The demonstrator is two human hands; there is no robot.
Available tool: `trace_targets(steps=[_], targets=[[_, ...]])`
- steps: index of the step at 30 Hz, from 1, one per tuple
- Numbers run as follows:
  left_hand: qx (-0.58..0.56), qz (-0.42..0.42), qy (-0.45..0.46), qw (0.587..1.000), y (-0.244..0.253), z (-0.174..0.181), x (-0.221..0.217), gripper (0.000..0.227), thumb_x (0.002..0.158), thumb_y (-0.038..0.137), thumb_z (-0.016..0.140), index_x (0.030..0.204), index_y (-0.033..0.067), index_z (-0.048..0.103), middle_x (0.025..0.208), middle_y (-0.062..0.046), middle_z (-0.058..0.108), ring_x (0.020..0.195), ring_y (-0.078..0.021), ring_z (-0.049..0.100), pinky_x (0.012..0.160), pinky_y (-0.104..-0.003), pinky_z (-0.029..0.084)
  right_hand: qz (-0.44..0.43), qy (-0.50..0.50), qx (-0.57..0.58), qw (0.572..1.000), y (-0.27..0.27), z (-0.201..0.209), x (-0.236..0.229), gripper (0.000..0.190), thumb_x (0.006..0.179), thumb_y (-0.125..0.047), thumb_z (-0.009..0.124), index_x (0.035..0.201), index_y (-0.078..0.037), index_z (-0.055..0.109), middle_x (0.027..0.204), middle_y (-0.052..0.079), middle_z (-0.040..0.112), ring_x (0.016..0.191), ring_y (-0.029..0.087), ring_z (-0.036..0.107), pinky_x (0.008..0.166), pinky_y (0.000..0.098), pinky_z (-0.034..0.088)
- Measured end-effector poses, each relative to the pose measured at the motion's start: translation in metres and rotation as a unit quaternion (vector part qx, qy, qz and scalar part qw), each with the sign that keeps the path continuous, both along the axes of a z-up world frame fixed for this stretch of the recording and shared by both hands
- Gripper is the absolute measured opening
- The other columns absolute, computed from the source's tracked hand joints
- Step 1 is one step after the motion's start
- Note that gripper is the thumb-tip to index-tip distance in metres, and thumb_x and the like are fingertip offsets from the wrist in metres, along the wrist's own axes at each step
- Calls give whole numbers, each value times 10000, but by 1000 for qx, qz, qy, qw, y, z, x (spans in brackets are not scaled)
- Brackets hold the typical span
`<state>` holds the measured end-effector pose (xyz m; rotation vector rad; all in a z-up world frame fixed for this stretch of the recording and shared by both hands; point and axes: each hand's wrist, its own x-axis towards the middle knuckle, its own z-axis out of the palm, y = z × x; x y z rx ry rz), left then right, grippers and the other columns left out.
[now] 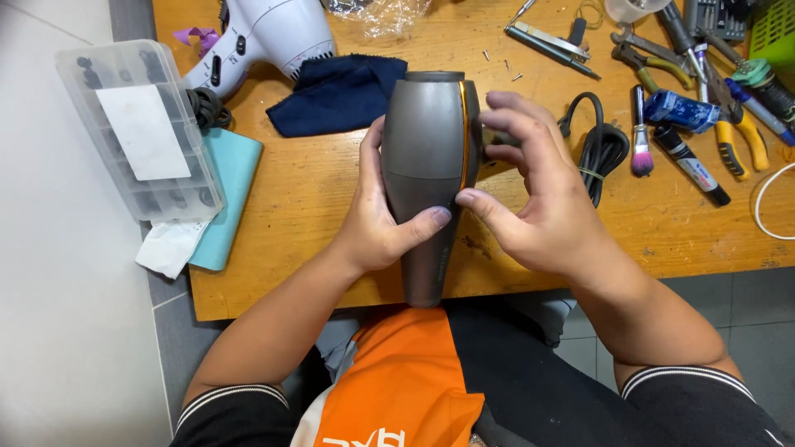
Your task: Disassembling a hair dryer for repair by untying the power cord, removing the air nozzle, and using a screwdriver to inspect internal components.
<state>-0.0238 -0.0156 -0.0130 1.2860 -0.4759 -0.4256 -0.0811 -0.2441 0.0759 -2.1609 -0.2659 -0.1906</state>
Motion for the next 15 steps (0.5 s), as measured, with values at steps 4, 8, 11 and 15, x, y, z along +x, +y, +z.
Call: trace_targets(steps=[4, 8, 11, 15], targets=[[-4, -14, 23, 1000, 0, 8, -1, 1156, 951, 338, 904, 1763, 119, 111, 1685, -185, 476, 1494, -270, 618, 1275, -436, 556, 33, 83, 32, 996, -8, -5, 4, 899, 1093, -263, 776, 1791, 7, 278, 1889, 244, 347, 1757, 365, 393, 1413, 467, 400], [-10, -5, 12, 1000, 0, 4, -1, 1139, 963, 368, 894, 1768, 107, 132, 1687, -177, 455, 1520, -276, 589, 1304, -445, 528, 44, 89, 66, 993, -7, -16, 7, 932, 1083, -256, 781, 1792, 2, 233, 1878, 257, 343, 1760, 396, 401, 1461, 494, 339], [-9, 0, 18, 1000, -1, 2, -4, 1148, 972, 359, 887, 1776, 99, 110, 1741, -171, 413, 1590, -271, 535, 1362, -450, 474, 17, 113, 9, 993, 0, -22, 4, 902, 1117, -356, 655, 1831, -51, 196, 1856, 245, 393, 1740, 402, 314, 1439, 545, 228], [-3, 5, 8, 1000, -3, 4, -3, 1152, 974, 356, 885, 1780, 82, 108, 1726, -179, 436, 1585, -279, 547, 1371, -452, 475, 16, 102, -26, 994, 4, -34, 4, 834, 1194, -375, 488, 1836, -17, 93, 1946, 240, 233, 1816, 433, 270, 1441, 713, -22]])
